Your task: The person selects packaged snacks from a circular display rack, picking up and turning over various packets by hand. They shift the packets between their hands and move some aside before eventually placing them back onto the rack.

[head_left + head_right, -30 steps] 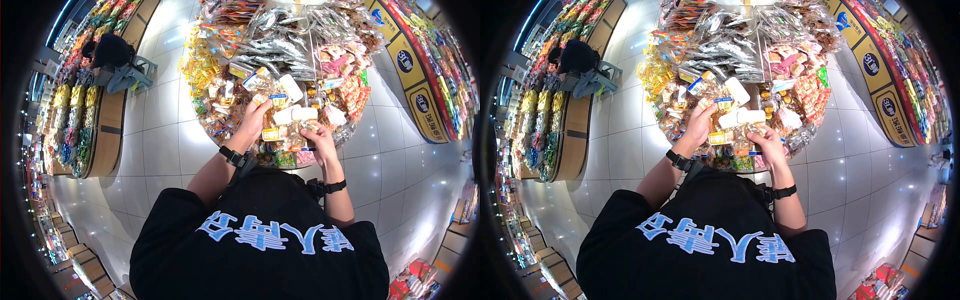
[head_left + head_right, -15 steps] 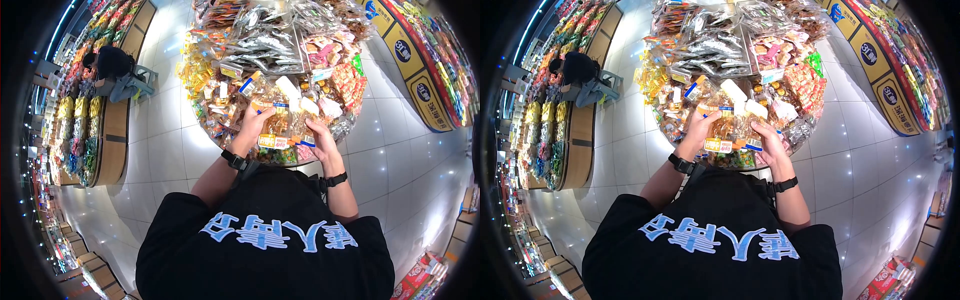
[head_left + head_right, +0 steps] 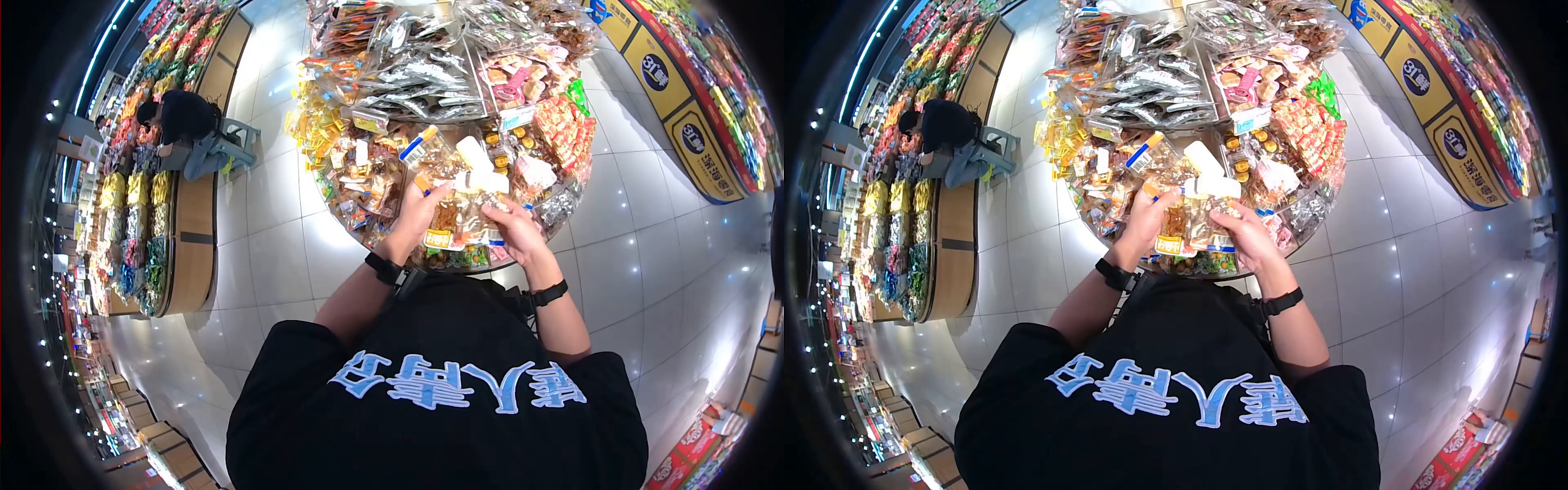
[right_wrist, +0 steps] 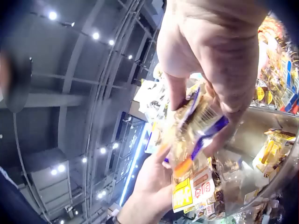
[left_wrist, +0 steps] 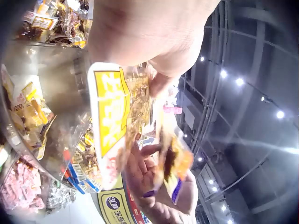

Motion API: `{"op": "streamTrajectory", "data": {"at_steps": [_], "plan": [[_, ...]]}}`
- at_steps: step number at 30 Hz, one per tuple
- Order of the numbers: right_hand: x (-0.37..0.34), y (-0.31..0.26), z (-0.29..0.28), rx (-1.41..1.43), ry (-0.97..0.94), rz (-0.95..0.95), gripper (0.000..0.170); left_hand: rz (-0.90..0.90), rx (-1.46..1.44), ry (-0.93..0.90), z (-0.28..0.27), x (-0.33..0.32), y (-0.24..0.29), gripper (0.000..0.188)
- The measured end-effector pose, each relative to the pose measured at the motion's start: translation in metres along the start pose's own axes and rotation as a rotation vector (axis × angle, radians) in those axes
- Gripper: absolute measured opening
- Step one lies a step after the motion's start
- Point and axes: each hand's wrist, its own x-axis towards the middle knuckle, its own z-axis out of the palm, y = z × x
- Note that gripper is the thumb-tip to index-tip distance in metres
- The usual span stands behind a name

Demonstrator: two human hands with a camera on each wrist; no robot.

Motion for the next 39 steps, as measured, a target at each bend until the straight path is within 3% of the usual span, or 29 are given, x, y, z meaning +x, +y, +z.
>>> {"op": "streamTrajectory", "data": {"at_steps": [4, 9, 11, 12, 15, 20, 24, 27, 30, 33, 35, 37, 38, 39], "plan": [[-0.001, 0.008, 0.008, -0.142, 0.155, -0.027, 0.038, -0.036, -0.057, 0.060, 0.002, 0.002, 0.001, 0.026], [-0.017, 0.001, 0.004, -0.604, 0.246, -0.602, 0.030, -0.148, -0.040, 0.010, -0.002, -0.006, 0.034, 0.027], [-0.026, -0.017, 0.008, -1.311, 0.074, -1.078, 0.027, -0.193, -0.101, -0.019, -0.012, -0.005, 0.023, 0.027], [-0.024, -0.024, 0.014, -1.407, -0.043, -1.165, 0.023, -0.216, -0.131, -0.035, -0.014, -0.006, 0.021, 0.028], [-0.022, -0.027, 0.012, -1.695, -0.246, -1.199, 0.019, -0.189, -0.253, -0.066, -0.016, -0.007, 0.024, 0.032], [-0.020, -0.027, 0.012, -1.794, -0.320, -1.199, 0.015, -0.205, -0.193, -0.054, -0.019, -0.010, 0.034, 0.053], [-0.017, -0.027, 0.019, -1.865, -0.351, -1.229, 0.014, -0.123, -0.149, -0.117, -0.028, -0.010, 0.032, 0.052], [-0.023, -0.022, 0.032, -1.887, -0.297, -1.220, 0.014, -0.192, -0.150, -0.091, -0.029, -0.015, 0.045, 0.053], [-0.026, -0.012, 0.044, -1.834, -0.196, -1.249, 0.017, -0.069, -0.174, -0.098, -0.040, -0.015, 0.046, 0.055], [-0.029, 0.007, 0.051, -1.658, 0.075, -1.309, 0.024, -0.040, -0.188, -0.078, -0.060, -0.013, 0.059, 0.053], [-0.040, 0.021, 0.068, -1.429, 0.338, -1.207, 0.026, -0.038, -0.188, -0.072, -0.071, -0.014, 0.075, 0.052], [-0.032, 0.046, 0.088, -0.686, 0.428, -1.015, 0.028, -0.018, -0.184, -0.064, -0.084, -0.014, 0.082, 0.049], [-0.030, 0.067, 0.063, -0.318, 0.426, -0.636, 0.036, -0.020, -0.184, -0.068, -0.091, -0.015, 0.085, 0.049], [-0.025, 0.067, 0.082, -0.092, 0.389, -0.613, 0.039, -0.026, -0.182, -0.073, -0.097, -0.017, 0.087, 0.048]]}}
